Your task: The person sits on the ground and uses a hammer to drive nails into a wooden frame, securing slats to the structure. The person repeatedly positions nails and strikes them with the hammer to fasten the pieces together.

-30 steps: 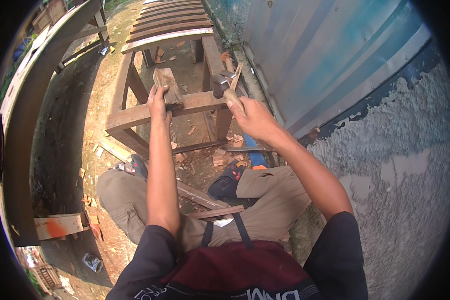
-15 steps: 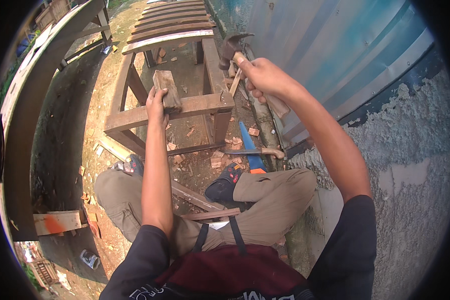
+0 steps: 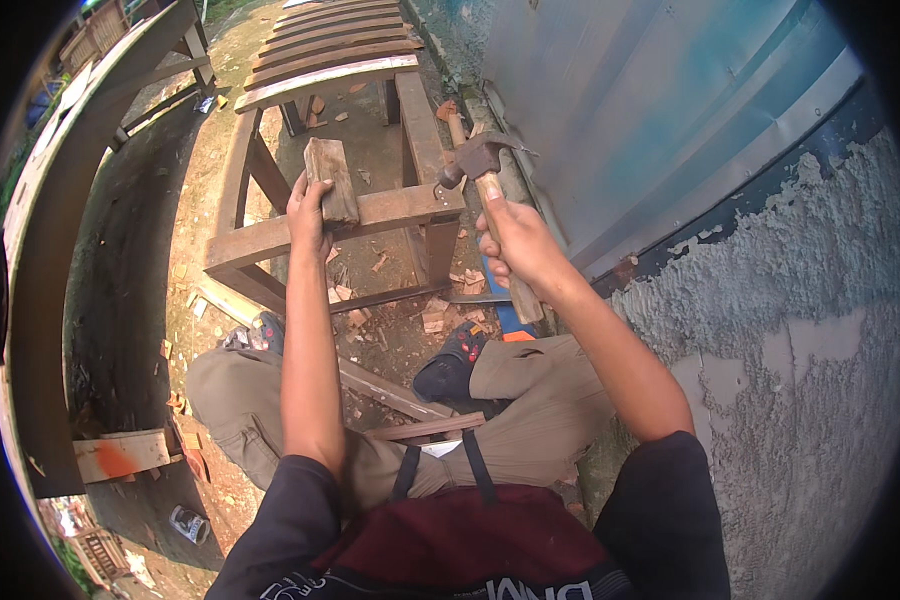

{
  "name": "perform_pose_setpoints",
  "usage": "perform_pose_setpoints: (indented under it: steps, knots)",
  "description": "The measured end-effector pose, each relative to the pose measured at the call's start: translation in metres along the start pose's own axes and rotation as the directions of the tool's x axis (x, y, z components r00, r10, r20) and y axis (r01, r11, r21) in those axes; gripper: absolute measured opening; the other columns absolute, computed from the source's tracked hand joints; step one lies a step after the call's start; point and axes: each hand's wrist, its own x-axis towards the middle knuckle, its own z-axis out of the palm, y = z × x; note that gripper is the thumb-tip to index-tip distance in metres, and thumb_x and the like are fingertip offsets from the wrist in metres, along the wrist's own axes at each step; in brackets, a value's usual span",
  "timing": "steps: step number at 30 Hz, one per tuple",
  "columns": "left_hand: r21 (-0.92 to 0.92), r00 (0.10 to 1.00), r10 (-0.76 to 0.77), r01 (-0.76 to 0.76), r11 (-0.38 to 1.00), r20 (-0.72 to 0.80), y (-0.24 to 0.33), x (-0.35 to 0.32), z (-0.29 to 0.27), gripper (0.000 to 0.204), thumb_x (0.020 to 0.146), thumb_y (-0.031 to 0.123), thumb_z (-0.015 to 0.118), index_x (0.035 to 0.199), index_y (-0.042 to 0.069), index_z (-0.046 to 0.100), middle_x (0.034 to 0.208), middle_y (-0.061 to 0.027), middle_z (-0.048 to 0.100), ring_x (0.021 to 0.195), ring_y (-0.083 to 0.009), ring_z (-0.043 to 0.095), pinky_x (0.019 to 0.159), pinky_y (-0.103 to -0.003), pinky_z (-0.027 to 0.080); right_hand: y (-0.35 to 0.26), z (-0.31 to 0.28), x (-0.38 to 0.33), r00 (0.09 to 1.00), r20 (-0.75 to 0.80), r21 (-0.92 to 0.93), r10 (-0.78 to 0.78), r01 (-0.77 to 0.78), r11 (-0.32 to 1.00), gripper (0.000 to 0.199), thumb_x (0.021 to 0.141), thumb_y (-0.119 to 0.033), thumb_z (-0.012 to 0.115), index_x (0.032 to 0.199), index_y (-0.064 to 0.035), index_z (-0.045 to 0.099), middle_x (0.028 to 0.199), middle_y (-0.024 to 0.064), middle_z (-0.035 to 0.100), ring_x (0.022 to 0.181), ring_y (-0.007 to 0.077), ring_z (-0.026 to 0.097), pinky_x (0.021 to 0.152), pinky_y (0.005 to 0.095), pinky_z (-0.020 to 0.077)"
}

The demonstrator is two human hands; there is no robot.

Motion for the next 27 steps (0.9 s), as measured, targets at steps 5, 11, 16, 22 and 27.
perform_pose_setpoints:
  steps: [5, 11, 16, 22, 27]
  knots:
    - [0.006, 1.000, 0.011, -0.011, 1.000, 0.005, -0.004, 0.002, -0.006, 0.073, 0.084, 0.005, 0.066, 0.148, -0.011, 0.034, 0.129, -0.0175, 0.061, 0.113, -0.0224, 0.062, 0.098, -0.032, 0.048, 0.096, 0.001, -0.004, 0.989, -0.110, 0.133, 0.096, -0.081, 0.988, 0.040, 0.106, -0.046, 0.047, 0.098, -0.0067, 0.047, 0.067, 0.0005, 0.043, 0.045, 0.0098, 0.041, 0.039, 0.0283, 0.0373]
    - [0.034, 0.999, 0.034, -0.036, 0.999, 0.042, 0.003, -0.024, -0.012, 0.069, 0.082, 0.006, 0.068, 0.143, -0.013, 0.043, 0.126, -0.0178, 0.063, 0.108, -0.0211, 0.063, 0.096, -0.031, 0.049, 0.267, 0.012, 0.021, 0.926, -0.055, -0.309, 0.374, -0.372, 0.875, 0.022, 0.092, -0.022, 0.065, 0.099, -0.0010, 0.062, 0.081, 0.0160, 0.064, 0.059, 0.0225, 0.064, 0.052, 0.0378, 0.0511]
    - [0.029, 0.996, -0.036, 0.033, 0.999, 0.084, 0.035, -0.078, -0.065, 0.058, 0.083, 0.010, 0.064, 0.135, -0.012, 0.054, 0.123, -0.0179, 0.067, 0.104, -0.0203, 0.068, 0.092, -0.029, 0.052, 0.303, 0.063, 0.036, 0.992, 0.125, -0.731, 0.022, 0.076, 0.678, 0.043, 0.084, -0.021, 0.072, 0.116, 0.0052, 0.063, 0.108, 0.0326, 0.067, 0.109, 0.0496, 0.063, 0.094, 0.0511, 0.0517]
    - [0.258, 0.909, -0.379, 0.330, 0.908, 0.172, 0.059, -0.132, -0.165, 0.068, 0.077, 0.020, 0.068, 0.136, -0.010, 0.055, 0.123, -0.0173, 0.068, 0.104, -0.0210, 0.069, 0.095, -0.031, 0.053, 0.341, 0.084, 0.065, 0.958, 0.160, -0.943, -0.238, 0.220, 0.250, 0.047, 0.093, -0.028, 0.068, 0.123, 0.0063, 0.059, 0.120, 0.0330, 0.059, 0.114, 0.0478, 0.058, 0.097, 0.0521, 0.0470]
    - [0.457, 0.741, -0.662, 0.553, 0.697, 0.114, -0.003, -0.180, -0.214, 0.060, 0.076, 0.011, 0.071, 0.133, -0.005, 0.061, 0.124, -0.0124, 0.069, 0.112, -0.0180, 0.065, 0.103, -0.028, 0.045, 0.309, 0.132, 0.060, 0.938, 0.112, -0.514, -0.328, 0.337, 0.789, 0.054, 0.100, -0.041, 0.061, 0.126, 0.0058, 0.055, 0.116, 0.0211, 0.064, 0.111, 0.0338, 0.061, 0.097, 0.0428, 0.0467]
